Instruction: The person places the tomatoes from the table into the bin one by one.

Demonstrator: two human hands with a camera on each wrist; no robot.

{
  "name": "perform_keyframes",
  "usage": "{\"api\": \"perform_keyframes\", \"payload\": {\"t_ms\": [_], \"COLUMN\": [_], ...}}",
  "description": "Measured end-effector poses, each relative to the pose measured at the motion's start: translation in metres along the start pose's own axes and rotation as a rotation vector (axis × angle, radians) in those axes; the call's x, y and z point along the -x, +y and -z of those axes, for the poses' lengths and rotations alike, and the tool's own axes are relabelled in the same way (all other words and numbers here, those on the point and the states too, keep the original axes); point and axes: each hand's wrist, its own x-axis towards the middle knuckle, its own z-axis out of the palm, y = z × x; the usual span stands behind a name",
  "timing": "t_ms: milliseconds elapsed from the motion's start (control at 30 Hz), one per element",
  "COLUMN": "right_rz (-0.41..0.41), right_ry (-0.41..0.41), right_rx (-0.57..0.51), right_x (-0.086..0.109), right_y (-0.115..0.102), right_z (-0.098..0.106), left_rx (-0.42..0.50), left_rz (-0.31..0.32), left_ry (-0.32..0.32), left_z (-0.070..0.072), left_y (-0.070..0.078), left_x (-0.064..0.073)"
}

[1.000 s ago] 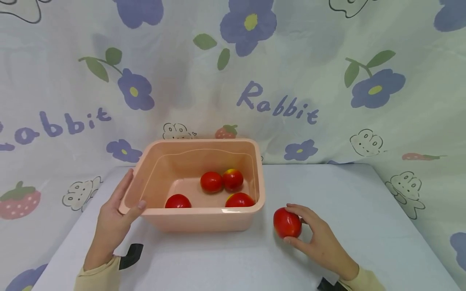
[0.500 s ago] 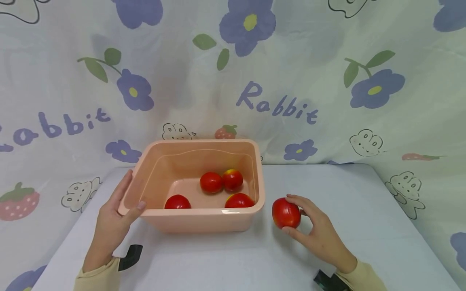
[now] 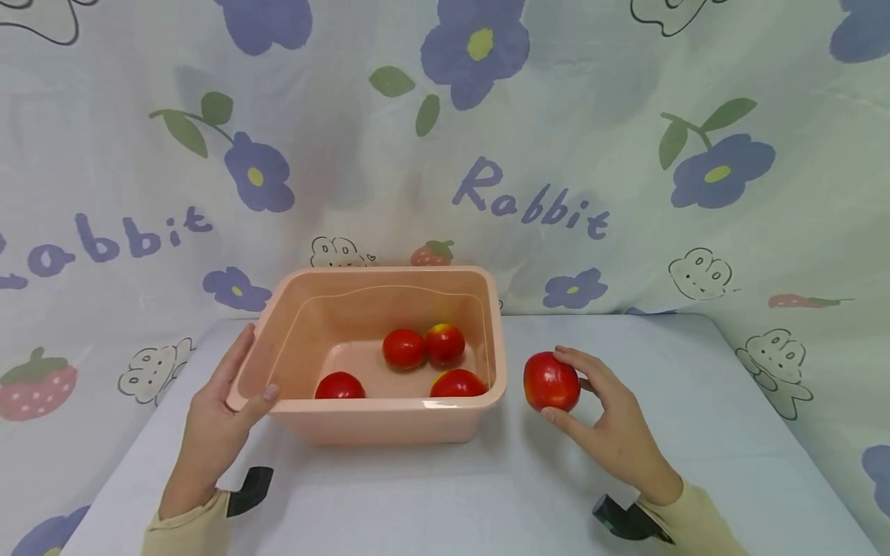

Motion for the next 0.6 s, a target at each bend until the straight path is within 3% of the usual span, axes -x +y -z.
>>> {"api": "perform_keyframes", "payload": {"t_ms": [600], "right_rz": [0.01], "right_ry": [0.062], "right_rx": [-0.085], "right_x": [-0.028], "right_y": [-0.014], "right_z": [0.005], "left_rx": [0.014], "left_rz": [0.004], "left_ry": [-0.001], "left_z": [0.001], "left_y": [0.003], "left_x": [-0.001]}}
